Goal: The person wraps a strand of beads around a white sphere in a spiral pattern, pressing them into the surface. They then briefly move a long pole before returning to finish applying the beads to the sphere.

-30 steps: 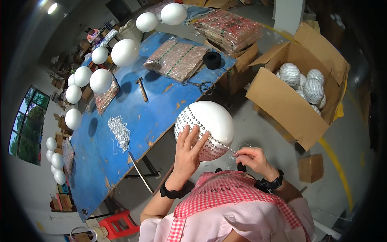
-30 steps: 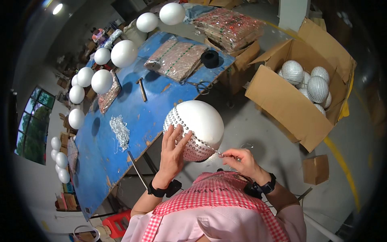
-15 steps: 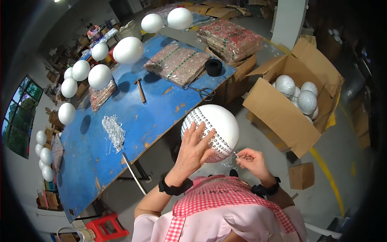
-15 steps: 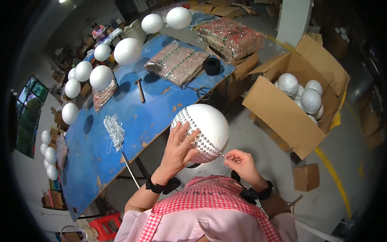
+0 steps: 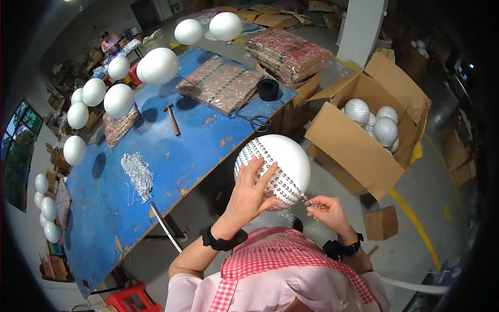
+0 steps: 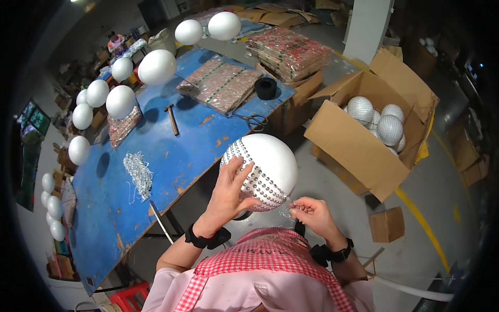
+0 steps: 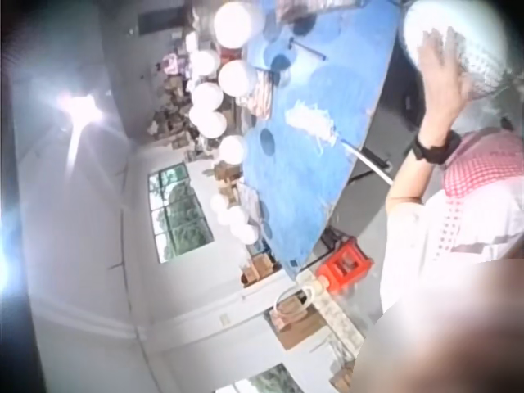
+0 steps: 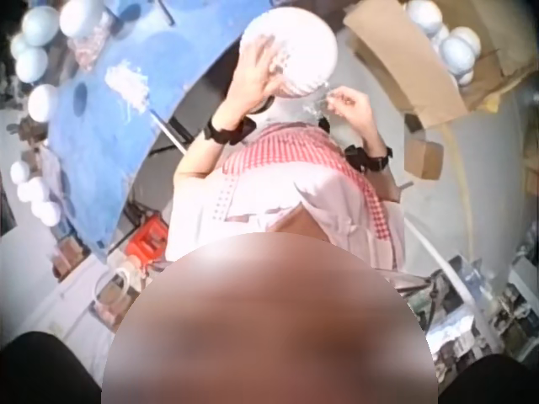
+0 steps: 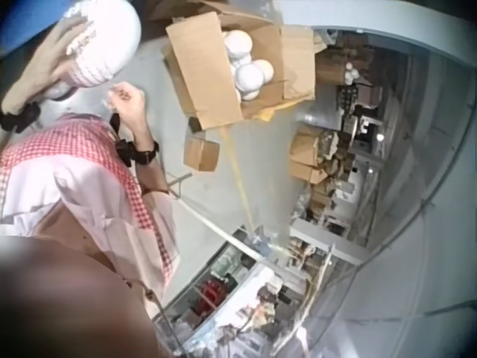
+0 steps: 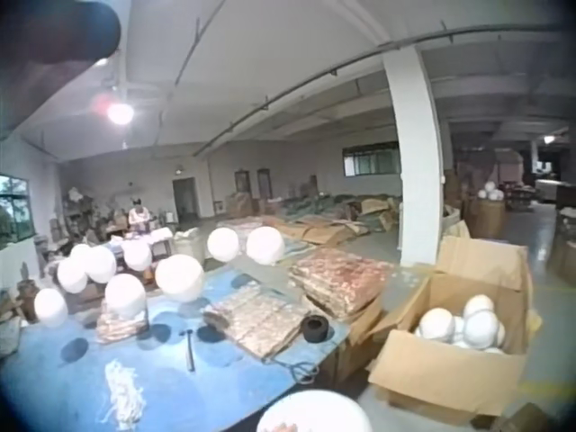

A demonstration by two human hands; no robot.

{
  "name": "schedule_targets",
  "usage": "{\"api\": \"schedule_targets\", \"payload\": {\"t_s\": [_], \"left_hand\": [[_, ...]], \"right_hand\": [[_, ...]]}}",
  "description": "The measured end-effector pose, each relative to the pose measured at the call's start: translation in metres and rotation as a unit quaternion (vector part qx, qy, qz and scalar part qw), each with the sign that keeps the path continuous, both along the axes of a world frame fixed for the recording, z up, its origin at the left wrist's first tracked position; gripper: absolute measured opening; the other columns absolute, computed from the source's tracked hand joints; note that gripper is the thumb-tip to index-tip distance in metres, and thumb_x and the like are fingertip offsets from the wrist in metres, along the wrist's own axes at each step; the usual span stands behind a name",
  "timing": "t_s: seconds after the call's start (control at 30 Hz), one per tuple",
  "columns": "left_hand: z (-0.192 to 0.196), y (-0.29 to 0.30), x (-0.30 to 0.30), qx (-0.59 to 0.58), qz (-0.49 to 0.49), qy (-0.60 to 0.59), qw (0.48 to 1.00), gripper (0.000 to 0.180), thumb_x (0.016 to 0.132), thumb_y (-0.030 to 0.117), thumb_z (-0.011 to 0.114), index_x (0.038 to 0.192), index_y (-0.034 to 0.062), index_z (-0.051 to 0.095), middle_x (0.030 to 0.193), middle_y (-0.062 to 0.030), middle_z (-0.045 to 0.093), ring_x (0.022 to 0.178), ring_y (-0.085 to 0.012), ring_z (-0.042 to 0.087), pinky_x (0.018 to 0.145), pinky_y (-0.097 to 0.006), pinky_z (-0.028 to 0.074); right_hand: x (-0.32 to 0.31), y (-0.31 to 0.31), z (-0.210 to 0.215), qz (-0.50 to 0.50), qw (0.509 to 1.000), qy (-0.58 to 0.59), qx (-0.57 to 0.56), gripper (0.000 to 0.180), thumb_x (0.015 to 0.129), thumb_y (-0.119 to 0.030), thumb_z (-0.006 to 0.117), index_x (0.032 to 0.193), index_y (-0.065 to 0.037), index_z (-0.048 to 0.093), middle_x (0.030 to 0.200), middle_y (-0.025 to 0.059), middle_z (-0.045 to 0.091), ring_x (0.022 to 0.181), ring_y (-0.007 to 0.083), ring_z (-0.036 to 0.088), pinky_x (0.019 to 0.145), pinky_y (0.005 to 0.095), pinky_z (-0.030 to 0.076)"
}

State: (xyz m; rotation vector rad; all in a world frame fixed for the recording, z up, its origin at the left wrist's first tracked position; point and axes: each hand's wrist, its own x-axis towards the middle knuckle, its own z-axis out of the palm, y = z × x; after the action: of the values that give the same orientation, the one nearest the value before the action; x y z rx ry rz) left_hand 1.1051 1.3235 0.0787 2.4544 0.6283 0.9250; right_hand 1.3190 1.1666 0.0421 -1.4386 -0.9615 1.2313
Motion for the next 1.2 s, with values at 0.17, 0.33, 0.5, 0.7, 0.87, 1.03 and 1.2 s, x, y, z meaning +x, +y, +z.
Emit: {"api": "schedule_targets", "payload": {"t_s": [0.17, 0.33, 0.5, 0.7, 0.87, 1.03, 1.2], "left_hand": [[0.004, -0.005, -0.001, 0.055, 0.026, 0.031, 0.998, 0.053, 0.081, 0.021, 0.070, 0.131, 0.0154, 0.054, 0.133, -0.0255, 0.041, 0.129, -0.0450, 0.036, 0.104, -0.056, 0.031], [0.005, -0.009, -0.003, 0.085, 0.018, 0.010, 0.996, 0.050, 0.081, 0.012, 0.068, 0.129, 0.0156, 0.055, 0.131, -0.0221, 0.045, 0.128, -0.0439, 0.038, 0.104, -0.052, 0.034], [0.008, -0.019, 0.004, 0.074, 0.030, 0.016, 0.997, 0.049, 0.077, 0.003, 0.068, 0.123, 0.0170, 0.060, 0.129, -0.0186, 0.048, 0.128, -0.0423, 0.040, 0.103, -0.048, 0.039], [0.006, -0.021, 0.011, 0.108, 0.055, 0.027, 0.992, 0.044, 0.077, -0.001, 0.065, 0.118, 0.0156, 0.063, 0.123, -0.0208, 0.050, 0.124, -0.0433, 0.042, 0.101, -0.049, 0.038], [0.006, -0.023, 0.011, 0.039, 0.047, 0.004, 0.998, 0.043, 0.078, -0.002, 0.063, 0.117, 0.0170, 0.064, 0.126, -0.0206, 0.048, 0.127, -0.0449, 0.039, 0.102, -0.050, 0.036], [0.013, -0.028, 0.008, 0.060, 0.070, 0.072, 0.993, 0.042, 0.080, 0.006, 0.067, 0.119, 0.0190, 0.062, 0.134, -0.0188, 0.044, 0.132, -0.0458, 0.033, 0.107, -0.055, 0.028], [0.008, -0.037, 0.014, 0.066, 0.126, 0.042, 0.989, 0.043, 0.079, 0.018, 0.072, 0.120, 0.0206, 0.061, 0.139, -0.0185, 0.040, 0.134, -0.0453, 0.030, 0.109, -0.056, 0.024]], "right_hand": [[0.000, -0.004, 0.006, -0.004, 0.964, -0.260, -0.052, 0.015, 0.093, -0.008, 0.053, 0.094, 0.002, 0.063, 0.071, 0.0032, 0.064, 0.066, 0.0064, 0.059, 0.057, 0.0198, 0.045], [0.004, -0.013, 0.028, -0.021, 0.998, -0.038, 0.042, 0.017, 0.092, -0.008, 0.052, 0.098, 0.003, 0.064, 0.068, 0.0052, 0.064, 0.061, 0.0099, 0.060, 0.055, 0.0224, 0.045], [0.002, -0.026, 0.052, -0.019, 0.973, -0.178, 0.143, 0.018, 0.085, -0.001, 0.059, 0.101, 0.003, 0.066, 0.068, 0.0069, 0.063, 0.061, 0.0111, 0.060, 0.054, 0.0233, 0.045], [0.012, -0.022, 0.052, 0.026, 0.950, -0.227, 0.213, 0.017, 0.080, 0.002, 0.063, 0.097, 0.003, 0.068, 0.074, 0.0108, 0.065, 0.061, 0.0153, 0.062, 0.054, 0.0261, 0.047], [0.019, -0.010, 0.022, 0.016, 0.949, -0.251, 0.189, 0.019, 0.081, -0.003, 0.063, 0.099, -0.001, 0.068, 0.077, 0.0136, 0.067, 0.064, 0.0197, 0.064, 0.058, 0.0296, 0.049], [0.029, 0.005, -0.010, 0.154, 0.954, -0.258, -0.013, 0.028, 0.081, -0.019, 0.066, 0.104, -0.003, 0.065, 0.080, 0.0153, 0.067, 0.066, 0.0214, 0.065, 0.064, 0.0339, 0.050], [0.030, 0.007, -0.014, 0.129, 0.985, -0.116, -0.007, 0.022, 0.086, -0.013, 0.063, 0.103, 0.000, 0.065, 0.079, 0.0101, 0.069, 0.067, 0.0131, 0.064, 0.061, 0.0277, 0.050]]}}
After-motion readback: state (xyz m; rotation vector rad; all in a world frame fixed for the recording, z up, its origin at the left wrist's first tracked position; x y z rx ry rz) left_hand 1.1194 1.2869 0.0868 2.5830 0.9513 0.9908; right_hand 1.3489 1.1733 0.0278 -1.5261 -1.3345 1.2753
